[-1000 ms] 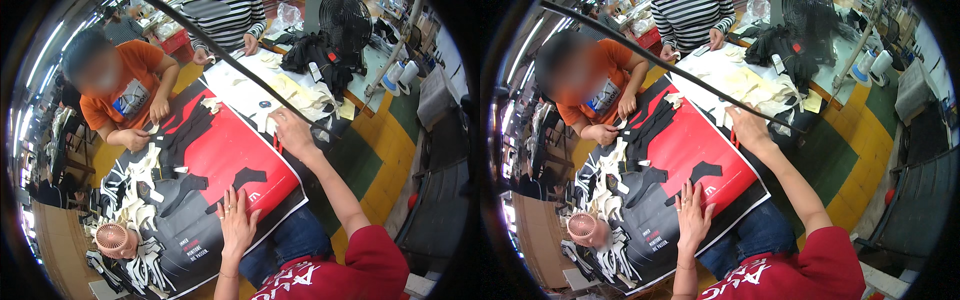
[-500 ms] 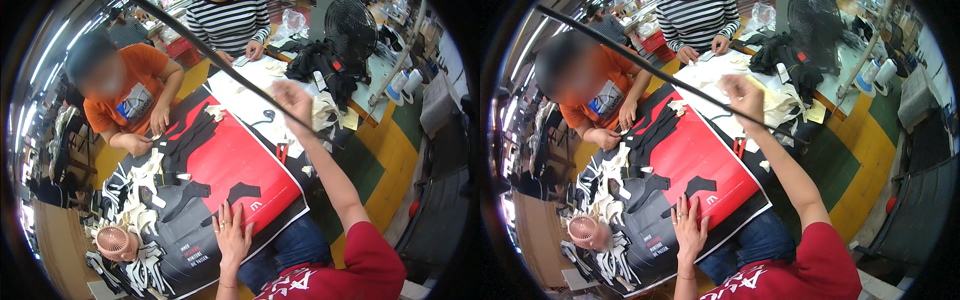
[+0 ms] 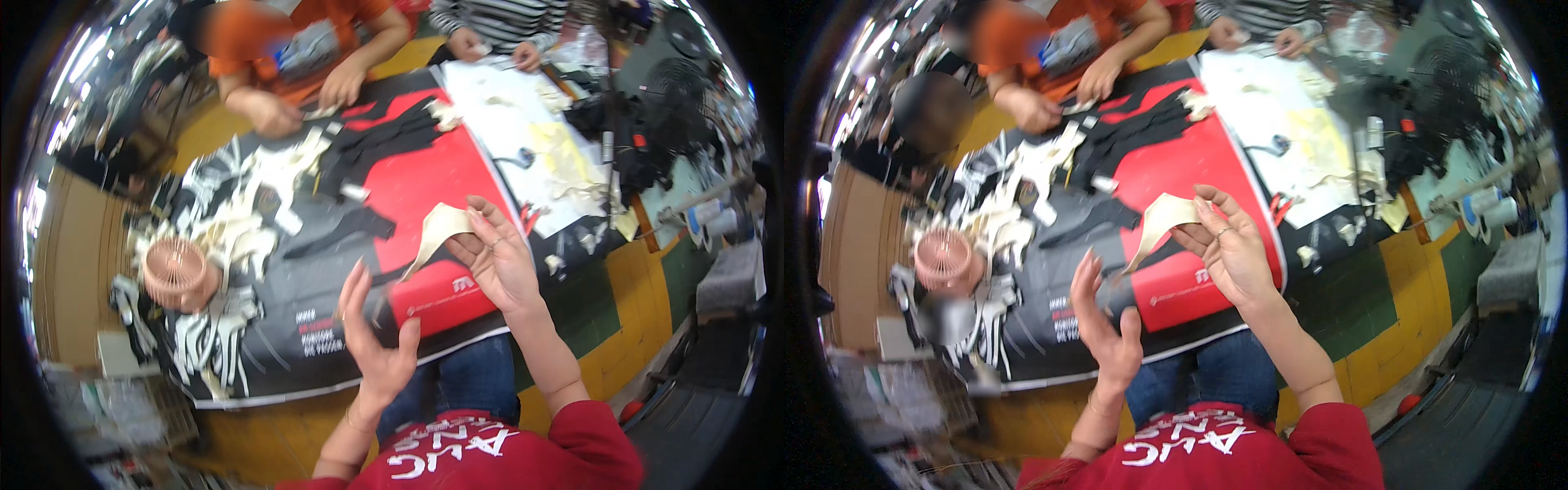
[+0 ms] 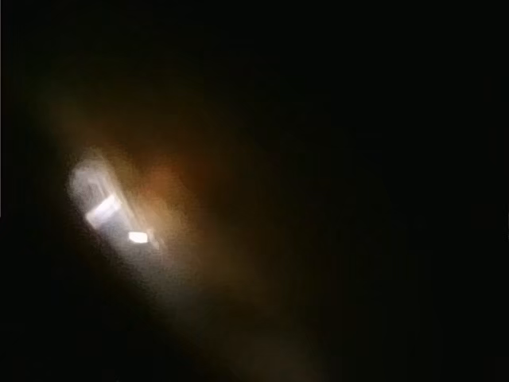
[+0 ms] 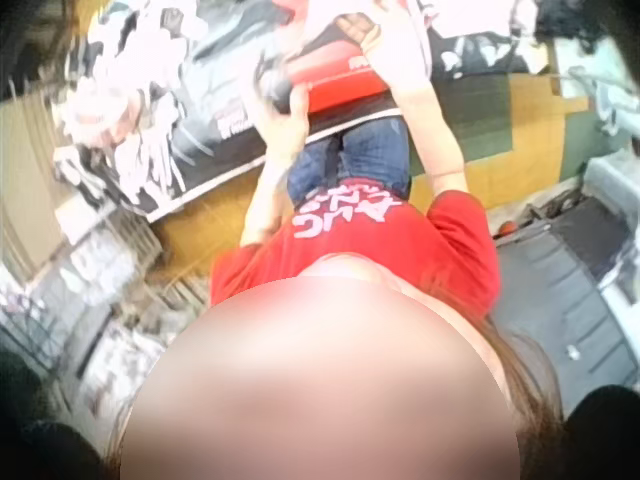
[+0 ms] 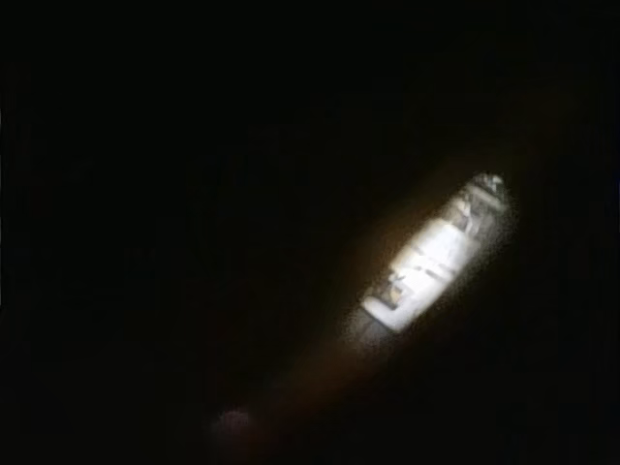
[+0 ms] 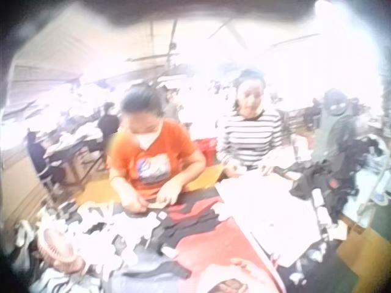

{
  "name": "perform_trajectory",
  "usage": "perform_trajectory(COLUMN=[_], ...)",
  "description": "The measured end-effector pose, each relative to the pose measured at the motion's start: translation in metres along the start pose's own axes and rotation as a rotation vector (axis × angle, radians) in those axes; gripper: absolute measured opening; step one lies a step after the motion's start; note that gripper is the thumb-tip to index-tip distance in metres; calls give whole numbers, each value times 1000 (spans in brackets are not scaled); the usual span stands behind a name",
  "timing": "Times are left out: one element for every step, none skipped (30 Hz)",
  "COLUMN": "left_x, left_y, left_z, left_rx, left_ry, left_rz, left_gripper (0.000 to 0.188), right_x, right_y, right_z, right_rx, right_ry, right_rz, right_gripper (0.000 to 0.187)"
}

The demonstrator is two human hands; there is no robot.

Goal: The person assembles glove components by hand at a shared workstation. They repeatedly pick up white and black fabric pieces, fold and align them, and place them into piles. Coworkers are visible across the table performing similar tasks.

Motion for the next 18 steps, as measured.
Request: perform_trajectory(left_x=[2, 4, -8, -16, -18, -21, -21, -21, -14, -4, 2, 7, 5, 4, 4, 2, 1, 0], left_y=[-9, -17, -7, 3, 10, 18, 24, 33, 30, 24, 25, 25, 26, 24, 21, 21, 20, 19], left_z=[-4, -6, -7, -8, -8, -6, -1, 3, 6, 9, 12, 13, 15, 17, 18, 19, 19, 19], left_rx=[-60, -126, -113, -93, -103, -43, -17, 47, 27, -18, -3, 16, 42, 30, 10, 13, 8, 6], left_ry=[-40, -68, -40, -23, -25, -3, 6, 22, -34, -92, -109, -123, -80, -64, -51, -34, -28, -35], left_rz=[232, 474, 220, -31, -261, -263, -247, -259, -172, -5, 14, 40, 61, 59, 68, 82, 47, 48], left_gripper=[71, 74, 70, 66, 62, 56, 50, 44, 31, 30, 29, 28, 30, 30, 30, 30, 30, 28], right_x=[3, 10, 9, 13, 17, 19, 27, 36, 42, 48, 52, 61, 63, 69, 72, 75, 78, 79], right_y=[11, 17, 24, 29, 32, 33, 32, 34, 36, 39, 41, 46, 53, 58, 61, 64, 66, 67], right_z=[8, 14, 22, 27, 31, 37, 42, 46, 51, 56, 63, 65, 69, 71, 73, 73, 73, 72], right_rx=[15, 2, 45, 58, 61, 61, 41, 24, 17, 14, 34, 65, 132, 146, 156, 166, 176, 179], right_ry=[33, 19, 85, 87, 91, 115, 81, 32, 6, -20, -31, -133, -175, -238, -275, -309, -346, -358], right_rz=[20, 23, 93, 154, 221, 284, 387, 451, 509, 566, 633, 697, 674, 622, 617, 603, 591, 638], right_gripper=[24, 24, 26, 27, 28, 29, 35, 38, 40, 43, 48, 53, 60, 70, 78, 86, 94, 98])
Point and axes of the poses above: each hand's wrist, its own z-axis away from the middle knuckle, its own x-axis out of the palm, y = z × x, the point moved 10 cm from there along -z, towards the middle knuckle, and after that the axes turned 15 degrees about -y, right-handed, at the moved point
